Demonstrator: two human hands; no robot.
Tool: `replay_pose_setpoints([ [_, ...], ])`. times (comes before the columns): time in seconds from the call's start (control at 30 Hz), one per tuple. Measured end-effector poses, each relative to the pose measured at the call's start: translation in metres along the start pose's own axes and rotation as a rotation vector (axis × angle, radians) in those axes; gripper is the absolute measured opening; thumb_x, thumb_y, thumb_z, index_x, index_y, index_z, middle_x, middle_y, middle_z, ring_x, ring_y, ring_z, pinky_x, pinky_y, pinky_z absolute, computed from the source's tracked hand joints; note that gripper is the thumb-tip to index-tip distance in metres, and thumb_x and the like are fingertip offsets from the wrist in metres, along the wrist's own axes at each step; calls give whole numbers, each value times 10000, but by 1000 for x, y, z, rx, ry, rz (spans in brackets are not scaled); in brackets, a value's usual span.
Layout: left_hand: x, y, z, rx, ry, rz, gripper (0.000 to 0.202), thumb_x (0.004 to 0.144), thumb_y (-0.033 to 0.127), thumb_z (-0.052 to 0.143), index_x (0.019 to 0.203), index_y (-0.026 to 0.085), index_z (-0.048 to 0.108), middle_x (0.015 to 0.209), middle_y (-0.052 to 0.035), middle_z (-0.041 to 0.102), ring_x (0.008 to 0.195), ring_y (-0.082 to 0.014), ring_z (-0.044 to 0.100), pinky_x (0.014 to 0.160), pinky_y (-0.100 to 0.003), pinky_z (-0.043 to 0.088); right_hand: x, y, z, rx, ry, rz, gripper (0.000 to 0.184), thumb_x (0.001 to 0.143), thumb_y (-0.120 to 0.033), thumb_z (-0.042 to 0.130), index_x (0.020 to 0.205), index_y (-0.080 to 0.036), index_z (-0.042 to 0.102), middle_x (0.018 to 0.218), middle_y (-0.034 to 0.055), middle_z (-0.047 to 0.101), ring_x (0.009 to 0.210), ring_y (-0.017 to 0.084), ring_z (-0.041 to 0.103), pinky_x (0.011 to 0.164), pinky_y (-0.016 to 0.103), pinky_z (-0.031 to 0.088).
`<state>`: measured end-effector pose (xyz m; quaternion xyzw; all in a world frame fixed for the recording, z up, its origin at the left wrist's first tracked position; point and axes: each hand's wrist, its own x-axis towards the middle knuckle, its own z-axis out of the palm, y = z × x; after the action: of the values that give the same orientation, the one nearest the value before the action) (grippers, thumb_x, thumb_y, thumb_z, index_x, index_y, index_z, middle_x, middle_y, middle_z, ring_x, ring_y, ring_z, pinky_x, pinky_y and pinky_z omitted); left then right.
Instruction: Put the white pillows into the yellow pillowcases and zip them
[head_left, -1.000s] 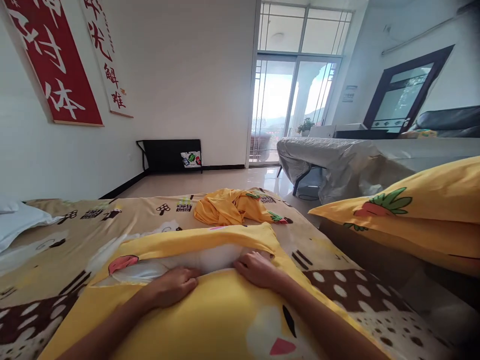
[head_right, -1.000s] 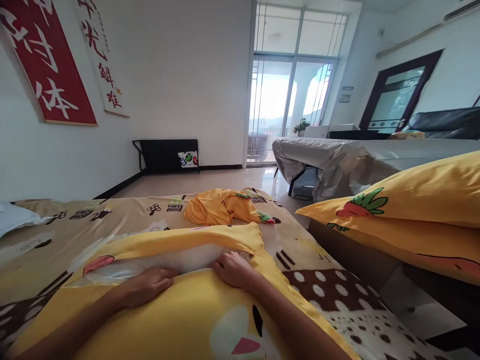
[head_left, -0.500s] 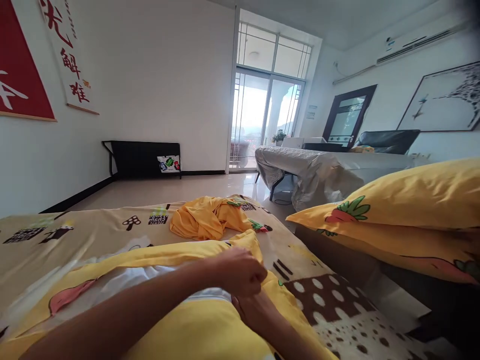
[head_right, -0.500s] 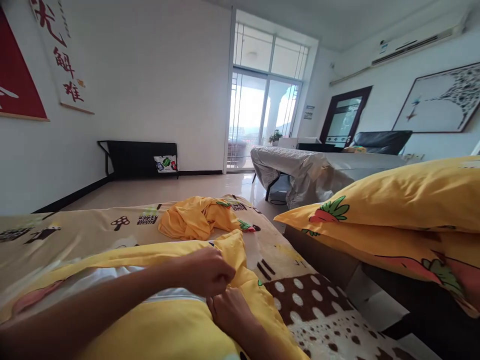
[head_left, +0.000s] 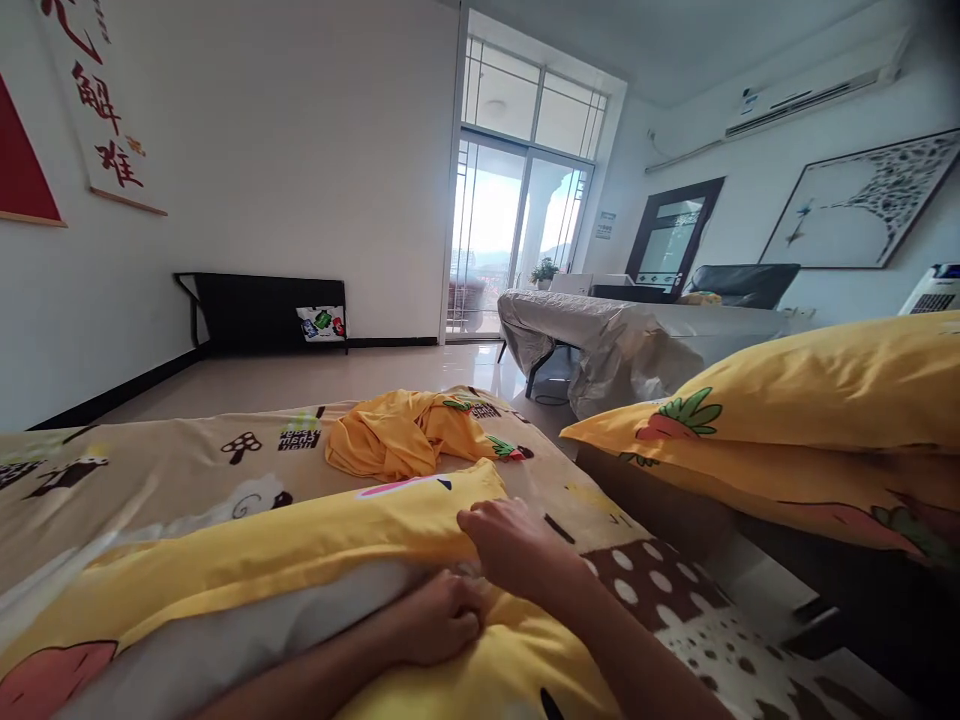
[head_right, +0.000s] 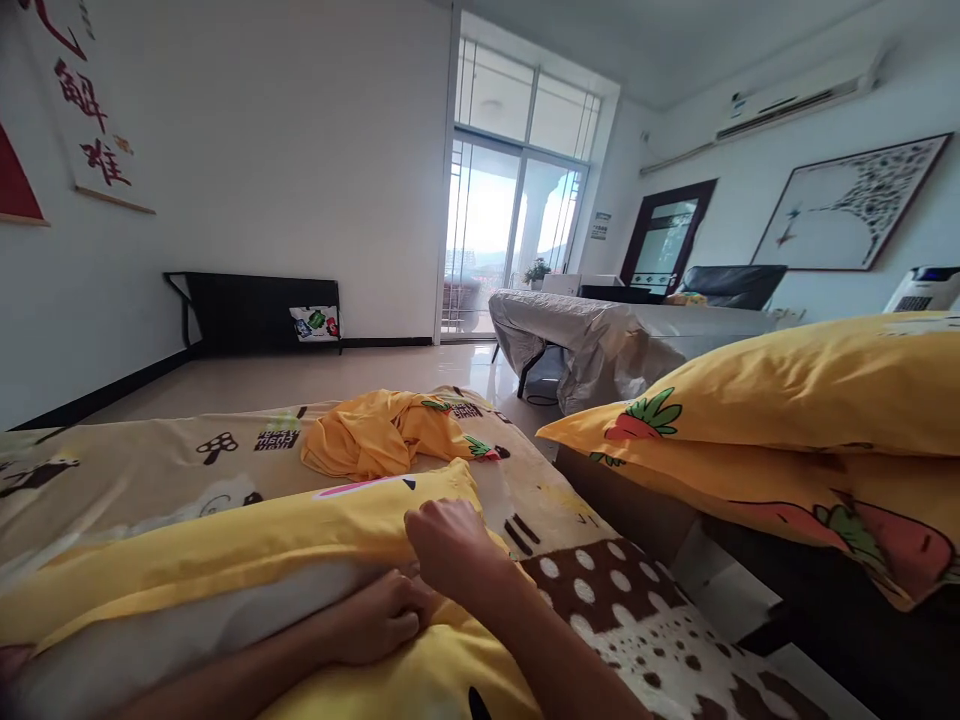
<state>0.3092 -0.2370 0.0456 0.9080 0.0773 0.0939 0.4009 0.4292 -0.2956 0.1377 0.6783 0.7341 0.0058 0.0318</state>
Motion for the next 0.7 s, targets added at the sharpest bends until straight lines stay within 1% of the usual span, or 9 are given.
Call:
replay_pose_setpoints([
  [0.03, -2, 0, 1, 4, 13, 3, 127, 614, 58, 404, 546, 157, 362, 615, 35, 445, 652, -98, 388, 640, -222, 305, 6, -3, 0, -35, -36, 19, 268, 695, -75, 500, 900, -135, 662, 879, 133, 690, 764, 227, 634, 569, 273, 323],
  [0.1, -6, 0, 4, 34, 28, -15, 135, 640, 60, 411, 558, 160, 371, 609, 39, 446, 619, -93, 374, 610, -224, 292, 19, -3, 18, -16, -69, 24, 234, 711, -130, 530, 908, -127, 657, 881, 143, 686, 753, 236, 627, 573, 280, 344],
  [0.23, -9, -3, 11, 109, 48, -53, 151, 654, 53, 435, 557, 161, 391, 541, 46, 412, 542, -82, 345, 550, -233, 252, 38, 11, 75, 147, 94, -77, 235, 792, -192, 476, 966, -133, 622, 943, 121, 662, 830, 215, 596, 672, 285, 385],
  [0.3, -9, -3, 13, 140, 109, -63, 145, 677, 53, 443, 590, 166, 417, 567, 41, 459, 564, -87, 384, 565, -230, 270, 40, 18, 87, 180, 170, -75, 225, 797, -186, 462, 952, -148, 620, 940, 99, 657, 841, 200, 583, 687, 276, 372],
  [0.37, -10, -4, 14, 173, 212, -35, 128, 742, 76, 432, 665, 176, 448, 652, 19, 530, 625, -105, 440, 605, -229, 311, 36, 24, 81, 215, 200, -15, 205, 776, -162, 464, 886, -168, 636, 904, 68, 662, 794, 172, 578, 650, 258, 345],
  [0.5, -13, -2, 8, 322, 439, 110, 186, 865, 130, 330, 793, 183, 493, 839, -57, 566, 782, -162, 496, 734, -278, 399, 20, 31, 48, 291, 309, 157, 212, 774, -156, 470, 812, -203, 673, 853, 22, 664, 742, 128, 562, 621, 241, 302],
  [0.57, -15, 1, 4, 388, 439, 133, 199, 867, 134, 334, 847, 187, 524, 958, -83, 569, 903, -190, 505, 849, -324, 410, 12, 34, 38, 301, 349, 178, 209, 789, -168, 477, 810, -222, 678, 856, 6, 659, 751, 120, 561, 625, 239, 299],
  [0.63, -15, 4, 1, 396, 380, 47, 226, 850, 135, 352, 950, 191, 547, 1073, -99, 571, 999, -206, 514, 925, -345, 406, 7, 37, 37, 266, 332, 184, 198, 788, -155, 480, 778, -220, 667, 865, 5, 653, 759, 121, 569, 604, 242, 288],
  [0.7, -14, 5, -1, 399, 304, -60, 352, 849, 157, 350, 1160, 190, 511, 1208, -116, 550, 1110, -223, 502, 990, -361, 385, 6, 37, 40, 204, 294, 232, 185, 780, -134, 482, 750, -205, 649, 871, 18, 649, 758, 131, 582, 575, 250, 271],
])
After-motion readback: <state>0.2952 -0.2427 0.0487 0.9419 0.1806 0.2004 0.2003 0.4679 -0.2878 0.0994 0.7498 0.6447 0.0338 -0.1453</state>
